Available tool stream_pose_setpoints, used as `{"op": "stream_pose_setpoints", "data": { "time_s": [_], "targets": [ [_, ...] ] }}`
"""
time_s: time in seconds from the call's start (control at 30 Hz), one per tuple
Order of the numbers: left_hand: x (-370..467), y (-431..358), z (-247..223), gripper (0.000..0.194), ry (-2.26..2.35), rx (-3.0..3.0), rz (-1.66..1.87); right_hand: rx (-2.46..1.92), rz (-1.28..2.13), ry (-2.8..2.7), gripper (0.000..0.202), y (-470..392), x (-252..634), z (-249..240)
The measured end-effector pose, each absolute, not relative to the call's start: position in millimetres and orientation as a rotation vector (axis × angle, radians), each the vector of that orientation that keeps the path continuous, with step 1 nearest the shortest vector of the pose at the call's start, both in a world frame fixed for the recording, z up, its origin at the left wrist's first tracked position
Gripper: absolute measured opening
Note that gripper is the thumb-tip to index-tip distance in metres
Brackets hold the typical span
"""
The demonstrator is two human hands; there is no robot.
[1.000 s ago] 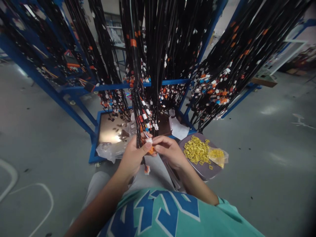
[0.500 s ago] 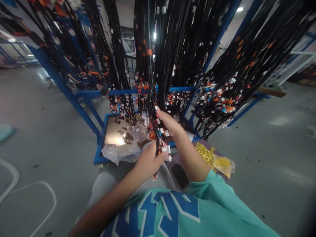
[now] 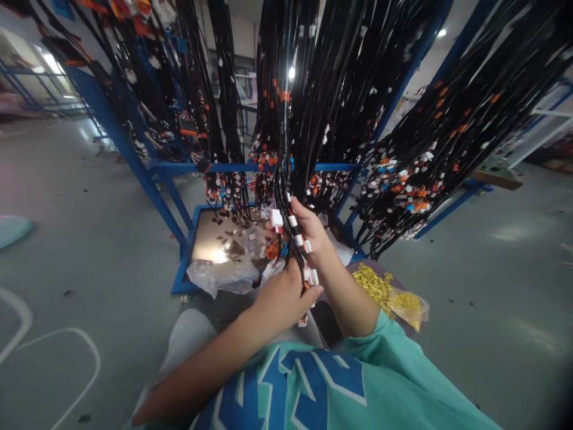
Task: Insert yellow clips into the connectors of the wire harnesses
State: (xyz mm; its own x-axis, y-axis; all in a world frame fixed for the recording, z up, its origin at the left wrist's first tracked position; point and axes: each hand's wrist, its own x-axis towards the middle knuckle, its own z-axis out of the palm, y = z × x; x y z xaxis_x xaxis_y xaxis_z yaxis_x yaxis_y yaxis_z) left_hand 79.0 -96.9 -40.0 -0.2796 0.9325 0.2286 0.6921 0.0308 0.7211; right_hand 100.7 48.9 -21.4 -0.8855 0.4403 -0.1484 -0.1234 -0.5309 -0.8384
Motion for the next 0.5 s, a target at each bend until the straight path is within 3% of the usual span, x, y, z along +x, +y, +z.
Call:
{"op": "stream_pose_setpoints", "data": {
  "time_s": [0.17,0.33,0.43,0.5],
  "targets": [
    [68.5,-126.6,-35.3,0.038,1.889,2.107,0.927,-0.374,2.401,-1.288,0.024,57.5,117.4,-27.1],
    [25.2,-123.4,-13.2,0.023,1.905,1.703,0.860,-0.175,2.505,-1.197,0.023,57.3,138.9,-18.3],
    [1.6,-80.9,-8.8,0.016,2.087,1.468,1.252,-0.067,2.534,-1.133,0.022,50.4,145.4,-7.9],
    [-1.0,-45.9,-12.5,0.026,1.927,1.360,1.449,-0.049,2.539,-1.150,0.022,48.2,147.1,-3.2]
  ]
}}
